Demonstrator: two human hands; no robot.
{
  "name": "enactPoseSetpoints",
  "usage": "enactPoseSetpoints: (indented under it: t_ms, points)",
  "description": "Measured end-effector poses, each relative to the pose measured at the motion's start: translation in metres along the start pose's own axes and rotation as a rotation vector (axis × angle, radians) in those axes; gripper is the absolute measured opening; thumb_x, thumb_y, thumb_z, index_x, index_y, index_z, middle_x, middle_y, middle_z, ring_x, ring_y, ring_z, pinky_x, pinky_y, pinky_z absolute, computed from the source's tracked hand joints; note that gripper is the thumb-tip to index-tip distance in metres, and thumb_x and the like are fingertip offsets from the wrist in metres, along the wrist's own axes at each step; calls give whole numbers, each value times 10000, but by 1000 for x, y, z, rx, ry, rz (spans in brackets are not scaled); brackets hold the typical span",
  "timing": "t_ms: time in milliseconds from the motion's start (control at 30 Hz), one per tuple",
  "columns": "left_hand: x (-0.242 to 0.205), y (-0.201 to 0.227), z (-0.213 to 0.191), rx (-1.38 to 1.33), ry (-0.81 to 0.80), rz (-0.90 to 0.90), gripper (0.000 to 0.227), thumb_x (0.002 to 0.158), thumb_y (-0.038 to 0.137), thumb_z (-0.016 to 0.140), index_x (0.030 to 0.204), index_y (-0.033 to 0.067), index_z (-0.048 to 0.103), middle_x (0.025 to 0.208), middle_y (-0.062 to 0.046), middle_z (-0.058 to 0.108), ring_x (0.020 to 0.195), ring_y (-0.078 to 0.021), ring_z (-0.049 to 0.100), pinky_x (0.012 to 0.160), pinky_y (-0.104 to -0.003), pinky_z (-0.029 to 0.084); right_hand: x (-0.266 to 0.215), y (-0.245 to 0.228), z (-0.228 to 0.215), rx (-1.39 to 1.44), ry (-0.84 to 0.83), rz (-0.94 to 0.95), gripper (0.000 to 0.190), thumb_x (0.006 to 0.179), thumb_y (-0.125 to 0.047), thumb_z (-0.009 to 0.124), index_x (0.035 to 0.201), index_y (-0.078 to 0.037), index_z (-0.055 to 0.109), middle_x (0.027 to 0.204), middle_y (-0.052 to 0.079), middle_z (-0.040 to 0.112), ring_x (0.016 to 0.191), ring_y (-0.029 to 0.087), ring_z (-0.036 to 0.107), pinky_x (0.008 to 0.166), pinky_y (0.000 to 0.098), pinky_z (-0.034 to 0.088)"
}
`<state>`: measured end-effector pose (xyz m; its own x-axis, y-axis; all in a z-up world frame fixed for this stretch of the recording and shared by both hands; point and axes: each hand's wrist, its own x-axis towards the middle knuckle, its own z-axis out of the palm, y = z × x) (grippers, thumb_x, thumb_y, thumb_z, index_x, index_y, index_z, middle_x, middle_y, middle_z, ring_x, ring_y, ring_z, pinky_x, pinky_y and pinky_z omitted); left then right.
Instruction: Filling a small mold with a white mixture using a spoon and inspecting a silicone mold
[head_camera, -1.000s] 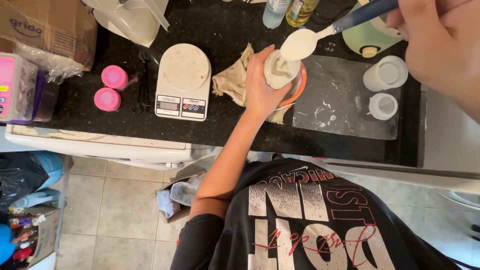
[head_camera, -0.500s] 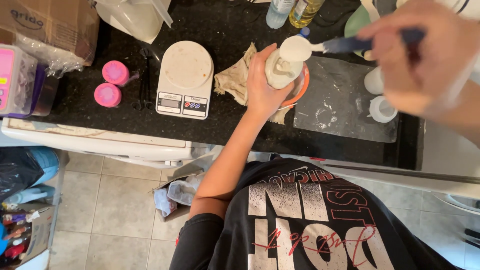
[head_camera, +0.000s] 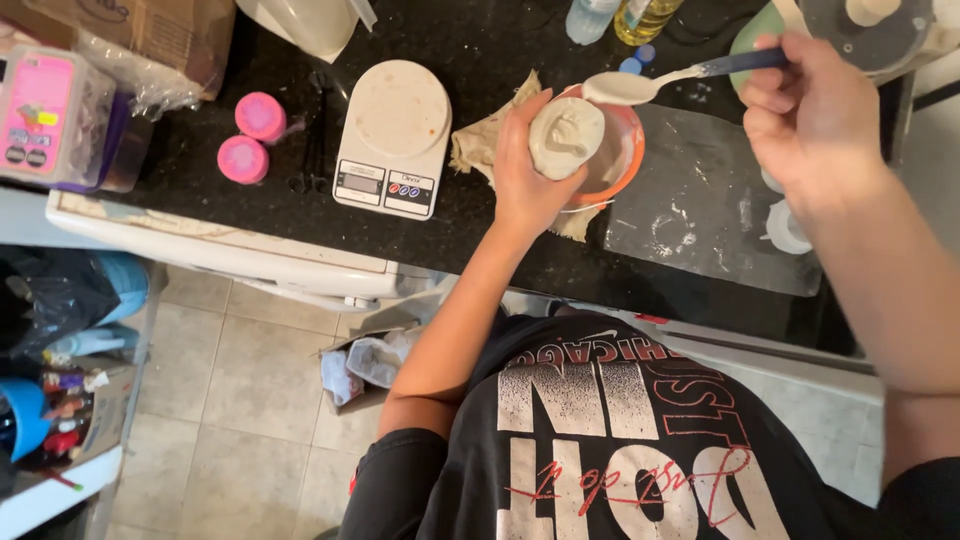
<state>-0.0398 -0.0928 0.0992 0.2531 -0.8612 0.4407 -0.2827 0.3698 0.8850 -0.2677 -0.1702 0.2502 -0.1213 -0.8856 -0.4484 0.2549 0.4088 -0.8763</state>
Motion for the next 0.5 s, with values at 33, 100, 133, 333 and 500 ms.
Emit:
enactPoseSetpoints:
  t_ms: [33, 100, 133, 333, 500]
  points:
    - [-2, 0, -1, 12, 19, -20, 797, 738, 101, 822, 1438, 180, 450, 1407, -62, 565, 1326, -284, 551, 1074, -438, 517, 4, 3, -3, 59, 28, -9, 159, 999, -168, 577, 915, -96, 691, 645, -11, 446, 549, 34, 361, 471, 180, 119]
    - [-13, -2, -4, 34, 55, -56, 819, 724, 102, 831, 1448, 179, 457, 1423, -68, 567, 1351, -287, 550, 1104, -433, 509, 14, 15, -8, 105, 43, -1, 134, 960, -163, 612, 912, -79, 705, 638, 15, 489, 540, 56, 327, 466, 184, 114]
    - [-18, -5, -5, 55, 89, -76, 810, 709, 109, 840, 1430, 162, 474, 1411, -66, 582, 1327, -283, 576, 1093, -416, 512, 20, 23, -10, 116, 85, -54, 187, 998, -146, 577, 902, -62, 713, 598, 10, 505, 481, 48, 334, 427, 188, 134]
    - [-61, -18, -8, 147, 346, -179, 684, 769, 236, 904, 1342, 126, 549, 1271, -65, 637, 1172, -243, 656, 1023, -353, 529, 74, 130, -45, -276, -96, -550, 151, 1081, -201, 611, 1065, -65, 673, 693, 46, 578, 518, 42, 446, 444, 195, 258]
    - [-97, -50, -13, 272, 417, -131, 639, 807, 169, 889, 1342, 89, 549, 1257, -98, 618, 1181, -299, 602, 1029, -402, 493, 56, 143, -51, -763, -350, -882, 186, 1173, -146, 586, 1223, 15, 664, 1136, 136, 722, 815, 227, 705, 735, 285, 517]
